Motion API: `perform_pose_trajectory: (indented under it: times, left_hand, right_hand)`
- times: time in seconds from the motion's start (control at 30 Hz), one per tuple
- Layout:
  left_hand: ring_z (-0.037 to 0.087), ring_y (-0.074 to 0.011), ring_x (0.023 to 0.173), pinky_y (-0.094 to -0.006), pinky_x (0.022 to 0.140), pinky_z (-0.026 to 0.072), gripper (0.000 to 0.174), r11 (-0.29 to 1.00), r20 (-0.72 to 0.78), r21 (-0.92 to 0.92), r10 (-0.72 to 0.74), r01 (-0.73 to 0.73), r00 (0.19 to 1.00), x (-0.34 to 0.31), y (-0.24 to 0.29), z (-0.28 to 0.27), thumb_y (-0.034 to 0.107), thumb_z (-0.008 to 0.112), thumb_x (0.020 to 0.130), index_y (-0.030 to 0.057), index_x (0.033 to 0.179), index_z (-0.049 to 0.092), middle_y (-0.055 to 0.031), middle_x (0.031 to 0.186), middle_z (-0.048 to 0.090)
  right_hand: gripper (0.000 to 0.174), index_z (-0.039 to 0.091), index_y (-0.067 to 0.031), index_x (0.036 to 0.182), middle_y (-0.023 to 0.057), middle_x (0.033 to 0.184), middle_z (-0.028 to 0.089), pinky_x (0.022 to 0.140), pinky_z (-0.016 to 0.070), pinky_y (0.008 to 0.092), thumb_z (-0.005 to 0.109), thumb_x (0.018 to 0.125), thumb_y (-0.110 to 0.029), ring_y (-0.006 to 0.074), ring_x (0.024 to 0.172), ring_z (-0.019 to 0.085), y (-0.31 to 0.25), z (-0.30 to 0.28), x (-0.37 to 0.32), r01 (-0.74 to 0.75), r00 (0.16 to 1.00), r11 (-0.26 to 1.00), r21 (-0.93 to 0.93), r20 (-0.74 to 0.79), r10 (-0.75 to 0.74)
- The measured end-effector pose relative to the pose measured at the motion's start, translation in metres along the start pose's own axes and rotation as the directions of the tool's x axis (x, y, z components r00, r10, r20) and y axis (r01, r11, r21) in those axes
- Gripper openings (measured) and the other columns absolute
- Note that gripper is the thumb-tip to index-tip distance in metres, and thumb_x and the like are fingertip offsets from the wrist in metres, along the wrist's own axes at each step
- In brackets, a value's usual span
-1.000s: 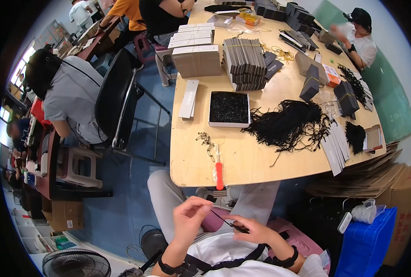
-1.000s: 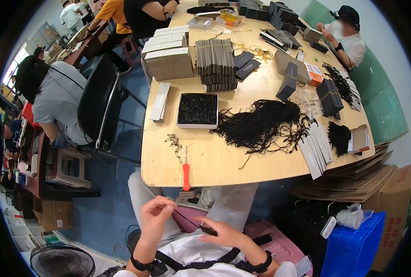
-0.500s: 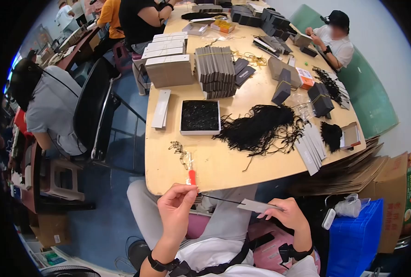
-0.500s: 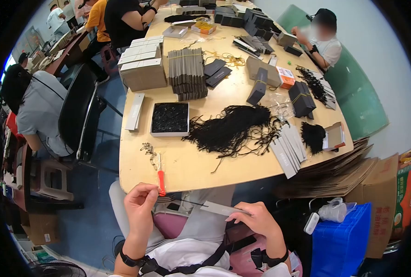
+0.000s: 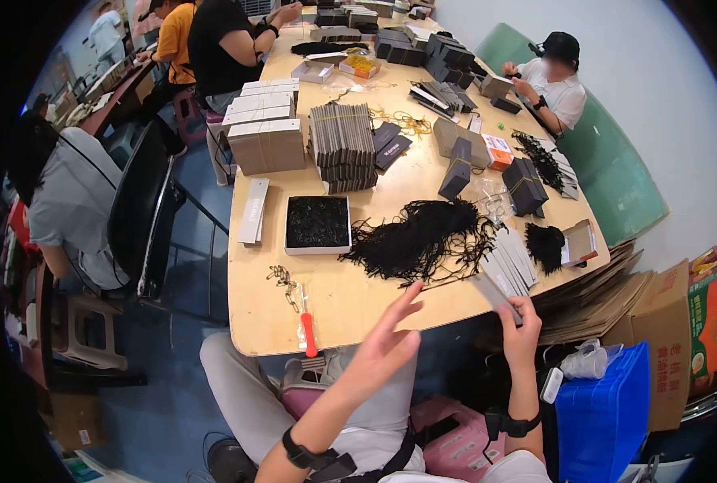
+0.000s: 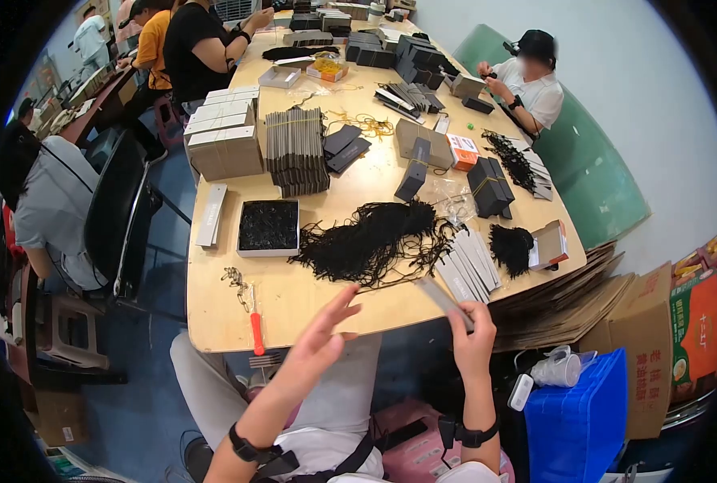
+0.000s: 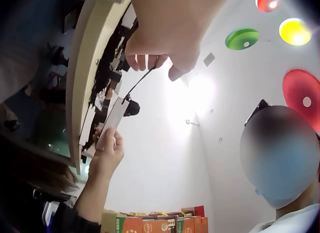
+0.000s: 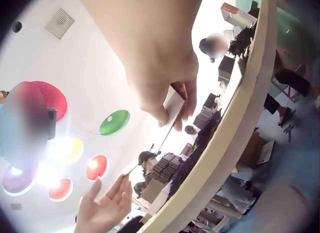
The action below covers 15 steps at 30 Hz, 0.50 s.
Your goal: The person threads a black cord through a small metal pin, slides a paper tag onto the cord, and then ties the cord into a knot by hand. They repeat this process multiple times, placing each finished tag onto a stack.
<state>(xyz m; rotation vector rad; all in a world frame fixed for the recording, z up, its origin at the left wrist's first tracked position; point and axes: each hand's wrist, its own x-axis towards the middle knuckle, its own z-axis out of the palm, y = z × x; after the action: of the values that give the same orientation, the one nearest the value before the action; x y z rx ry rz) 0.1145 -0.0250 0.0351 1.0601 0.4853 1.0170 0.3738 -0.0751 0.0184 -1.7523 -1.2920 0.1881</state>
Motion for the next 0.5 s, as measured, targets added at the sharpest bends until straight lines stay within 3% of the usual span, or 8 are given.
perform_pose_trajectory:
  times: [0.07, 0.17, 0.27, 0.33, 0.37, 0.4, 0.43, 0.5]
  left_hand:
    - [0.038, -0.0219, 0.129, -0.0370, 0.101, 0.0367, 0.062, 0.999, 0.072, -0.042, 0.013, -0.010, 0.997, 0.006, -0.012, 0.002, 0.031, 0.050, 0.094, 0.0046, 0.145, 0.026, -0.0083, 0.146, 0.032]
    - [0.037, -0.0218, 0.130, -0.0380, 0.101, 0.0364, 0.061, 1.000, -0.001, -0.013, -0.022, 0.022, 1.000, 0.005, -0.013, -0.002, 0.035, 0.049, 0.095, 0.0052, 0.144, 0.027, -0.0084, 0.147, 0.032]
    - [0.044, -0.0230, 0.123, -0.0357, 0.095, 0.0406, 0.047, 0.998, -0.121, 0.067, 0.025, -0.017, 0.992, -0.007, 0.011, -0.019, 0.026, 0.053, 0.093, 0.0040, 0.133, 0.043, -0.0097, 0.136, 0.044]
    - [0.052, -0.0253, 0.107, -0.0349, 0.085, 0.0441, 0.028, 0.659, -0.210, 0.736, 0.011, 0.151, 0.978, -0.011, 0.023, -0.027, 0.015, 0.059, 0.087, 0.0035, 0.112, 0.057, -0.0104, 0.115, 0.055]
    - [0.054, -0.0274, 0.092, -0.0358, 0.077, 0.0448, 0.020, 0.427, -0.142, 0.904, 0.255, 0.020, 0.957, -0.011, 0.010, -0.025, 0.008, 0.063, 0.079, 0.0037, 0.099, 0.061, -0.0103, 0.098, 0.056]
    - [0.054, -0.0274, 0.092, -0.0358, 0.077, 0.0448, 0.020, 0.422, -0.145, 0.906, 0.258, 0.024, 0.955, -0.008, -0.001, -0.025, 0.008, 0.063, 0.079, 0.0037, 0.099, 0.061, -0.0103, 0.098, 0.056]
    - [0.054, -0.0280, 0.092, -0.0367, 0.076, 0.0448, 0.023, 0.275, -0.085, 0.961, 0.272, 0.007, 0.958, -0.004, -0.011, -0.025, 0.009, 0.063, 0.078, 0.0039, 0.100, 0.060, -0.0108, 0.098, 0.056]
    - [0.052, -0.0275, 0.090, -0.0381, 0.075, 0.0434, 0.023, 0.073, -0.038, 0.997, 0.259, 0.020, 0.965, 0.004, -0.021, -0.020, 0.009, 0.064, 0.075, 0.0054, 0.098, 0.059, -0.0105, 0.097, 0.055]
  right_hand:
    - [0.015, 0.055, 0.0039, 0.084, 0.0129, 0.084, 0.055, 0.073, 0.0435, 0.0330, 0.064, 0.081, -0.008, 0.0248, 0.079, 0.055, 0.013, 0.003, 0.008, -0.018, 0.999, 0.996, -0.093, -0.036, 0.015]
    - [0.015, 0.055, 0.0026, 0.082, 0.0137, 0.091, 0.054, 0.082, 0.0400, 0.0372, 0.064, 0.082, -0.010, 0.0299, 0.090, 0.050, 0.035, 0.009, 0.021, 0.167, 0.972, 0.912, -0.374, -0.095, -0.217]
    - [0.030, 0.054, -0.0035, 0.097, 0.0121, 0.104, 0.052, 0.089, 0.0352, 0.0420, 0.069, 0.077, -0.019, 0.0320, 0.100, 0.047, 0.031, 0.011, 0.025, 0.082, 0.981, 0.733, -0.676, -0.076, -0.180]
    - [0.041, 0.053, -0.0048, 0.107, 0.0123, 0.110, 0.051, 0.090, 0.0346, 0.0416, 0.070, 0.075, -0.023, 0.0319, 0.107, 0.046, 0.032, 0.017, 0.029, 0.063, 0.979, 0.695, -0.716, -0.092, -0.183]
    - [0.040, 0.054, -0.0042, 0.108, 0.0131, 0.112, 0.051, 0.092, 0.0344, 0.0417, 0.070, 0.075, -0.021, 0.0320, 0.109, 0.045, 0.030, 0.020, 0.032, 0.053, 0.968, 0.655, -0.754, -0.123, -0.220]
    - [0.040, 0.055, -0.0037, 0.109, 0.0139, 0.115, 0.051, 0.094, 0.0342, 0.0418, 0.070, 0.075, -0.019, 0.0322, 0.112, 0.045, 0.029, 0.023, 0.035, 0.044, 0.954, 0.613, -0.789, -0.148, -0.259]
    - [0.040, 0.055, -0.0037, 0.109, 0.0139, 0.115, 0.051, 0.094, 0.0342, 0.0418, 0.070, 0.075, -0.019, 0.0322, 0.112, 0.045, 0.025, 0.027, 0.037, 0.050, 0.953, 0.619, -0.784, -0.147, -0.263]
    - [0.034, 0.059, -0.0031, 0.106, 0.0134, 0.114, 0.053, 0.094, 0.0372, 0.0412, 0.069, 0.076, -0.012, 0.0317, 0.111, 0.047, 0.011, 0.035, 0.037, 0.222, 0.947, 0.772, -0.596, -0.057, -0.316]
